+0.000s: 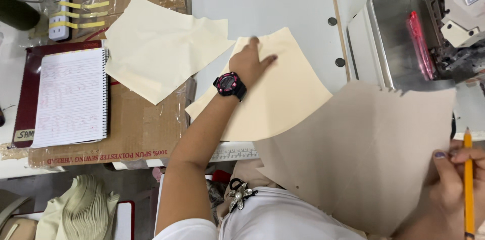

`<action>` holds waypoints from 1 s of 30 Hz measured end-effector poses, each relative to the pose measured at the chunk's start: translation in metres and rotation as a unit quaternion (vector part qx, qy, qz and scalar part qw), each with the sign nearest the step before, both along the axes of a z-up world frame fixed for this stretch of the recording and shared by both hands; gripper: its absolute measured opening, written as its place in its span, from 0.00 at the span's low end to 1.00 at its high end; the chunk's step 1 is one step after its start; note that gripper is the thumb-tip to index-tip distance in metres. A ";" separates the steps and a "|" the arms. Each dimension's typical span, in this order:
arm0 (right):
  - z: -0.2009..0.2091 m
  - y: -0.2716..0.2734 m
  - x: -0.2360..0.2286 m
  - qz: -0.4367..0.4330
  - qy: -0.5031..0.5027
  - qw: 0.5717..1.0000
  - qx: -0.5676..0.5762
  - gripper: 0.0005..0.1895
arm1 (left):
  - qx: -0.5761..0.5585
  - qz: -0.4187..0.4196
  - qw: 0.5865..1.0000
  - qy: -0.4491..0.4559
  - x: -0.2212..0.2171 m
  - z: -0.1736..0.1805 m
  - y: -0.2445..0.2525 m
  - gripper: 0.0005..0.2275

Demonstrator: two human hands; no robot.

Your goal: The person places a piece of light-colored fabric on a table and uses a pencil and a ruler to trace a pattern onto it. They repeat this process with several other pieces of fabric, stacking the marked pieces to the side.

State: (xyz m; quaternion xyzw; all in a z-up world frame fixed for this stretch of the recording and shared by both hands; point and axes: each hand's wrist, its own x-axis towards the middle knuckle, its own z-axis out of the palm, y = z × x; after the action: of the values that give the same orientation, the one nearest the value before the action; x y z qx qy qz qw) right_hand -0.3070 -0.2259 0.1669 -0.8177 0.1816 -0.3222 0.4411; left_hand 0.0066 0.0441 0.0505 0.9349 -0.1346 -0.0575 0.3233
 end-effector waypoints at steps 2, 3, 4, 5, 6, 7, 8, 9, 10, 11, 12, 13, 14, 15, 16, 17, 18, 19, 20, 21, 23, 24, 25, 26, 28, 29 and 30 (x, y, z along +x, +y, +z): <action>-0.028 -0.026 0.008 0.056 -0.032 0.998 0.016 0.15 | 0.054 -0.029 0.996 -0.060 0.008 0.005 0.009 0.22; -0.042 -0.040 0.011 0.109 -0.063 0.992 0.030 0.17 | 0.106 -0.059 0.985 -0.119 0.013 0.007 0.012 0.15; -0.054 -0.046 0.015 0.108 -0.062 0.992 0.029 0.17 | 0.105 -0.059 0.986 -0.118 0.020 0.017 0.030 0.15; -0.067 -0.053 0.021 0.086 -0.064 0.992 0.063 0.16 | 0.103 -0.025 0.978 -0.181 0.028 0.027 0.049 0.13; -0.079 -0.059 0.026 0.064 -0.065 0.991 0.096 0.14 | 0.100 0.009 0.965 -0.244 0.035 0.037 0.067 0.10; -0.087 -0.061 0.038 0.066 -0.064 0.991 0.097 0.14 | 0.101 0.011 0.965 -0.242 0.042 0.051 0.091 0.10; -0.096 -0.063 0.049 0.087 -0.062 0.986 0.129 0.15 | 0.125 0.068 0.952 -0.271 0.048 0.065 0.116 0.10; -0.105 -0.063 0.062 0.109 -0.062 0.979 0.162 0.15 | 0.149 0.126 0.934 -0.301 0.055 0.080 0.143 0.10; -0.105 -0.054 0.080 0.112 -0.062 0.978 0.164 0.15 | 0.152 0.129 0.933 -0.300 0.063 0.089 0.165 0.10; -0.105 -0.044 0.095 0.144 -0.055 0.972 0.174 0.16 | 0.220 0.159 0.925 -0.267 0.068 0.097 0.187 0.12; -0.106 -0.034 0.109 0.176 -0.048 0.966 0.185 0.16 | 0.287 0.188 0.910 -0.232 0.073 0.105 0.210 0.14; -0.108 -0.026 0.123 0.178 -0.046 0.965 0.186 0.16 | 0.289 0.189 0.910 -0.230 0.070 0.107 0.222 0.14; -0.111 -0.019 0.137 0.191 -0.031 0.958 0.210 0.16 | 0.333 0.207 0.893 -0.220 0.067 0.108 0.234 0.14; -0.113 -0.012 0.152 0.204 -0.017 0.951 0.233 0.16 | 0.374 0.223 0.875 -0.212 0.066 0.110 0.245 0.16; -0.112 -0.005 0.162 0.205 -0.017 0.950 0.234 0.16 | 0.375 0.224 0.874 -0.211 0.064 0.105 0.248 0.16; -0.110 0.002 0.171 0.213 -0.008 0.958 0.191 0.15 | 0.425 0.251 0.846 -0.200 0.062 0.100 0.251 0.22; -0.108 0.008 0.181 0.220 0.000 0.964 0.148 0.13 | 0.473 0.277 0.815 -0.188 0.060 0.095 0.254 0.28; -0.108 0.007 0.185 0.222 -0.001 0.964 0.147 0.13 | 0.473 0.279 0.814 -0.189 0.054 0.092 0.246 0.28; -0.109 0.007 0.190 0.217 0.008 0.960 0.176 0.15 | 0.440 0.243 0.852 -0.148 0.050 0.091 0.239 0.29; -0.109 0.005 0.196 0.212 0.017 0.955 0.205 0.16 | 0.404 0.206 0.885 -0.108 0.046 0.089 0.231 0.30; -0.102 0.009 0.212 0.209 0.002 0.954 0.213 0.15 | 0.331 0.176 0.915 -0.148 0.028 0.073 0.215 0.23; -0.100 0.010 0.218 0.204 -0.010 0.953 0.222 0.15 | 0.257 0.143 0.938 -0.184 0.017 0.062 0.206 0.17; -0.106 0.013 0.232 0.204 -0.008 0.953 0.222 0.15 | 0.257 0.143 0.938 -0.182 0.008 0.049 0.201 0.17; -0.112 0.016 0.246 0.229 -0.006 0.964 0.133 0.13 | 0.203 0.107 0.959 -0.169 -0.002 0.036 0.196 0.16; -0.127 0.031 0.263 0.249 0.000 0.967 0.045 0.13 | 0.149 0.067 0.975 -0.151 -0.021 0.013 0.182 0.14; -0.134 0.041 0.269 0.229 0.033 0.972 0.029 0.13 | 0.126 0.036 0.987 -0.089 -0.028 0.004 0.173 0.16; -0.141 0.052 0.274 0.209 0.065 0.976 0.014 0.14 | 0.103 0.004 0.994 -0.026 -0.036 -0.005 0.164 0.18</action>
State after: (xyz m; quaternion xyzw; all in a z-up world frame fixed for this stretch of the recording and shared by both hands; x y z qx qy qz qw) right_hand -0.0326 -0.1743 0.0255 -0.8506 0.0395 -0.1661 0.4972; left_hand -0.0293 0.2080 0.0458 0.9648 -0.1331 -0.0452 0.2222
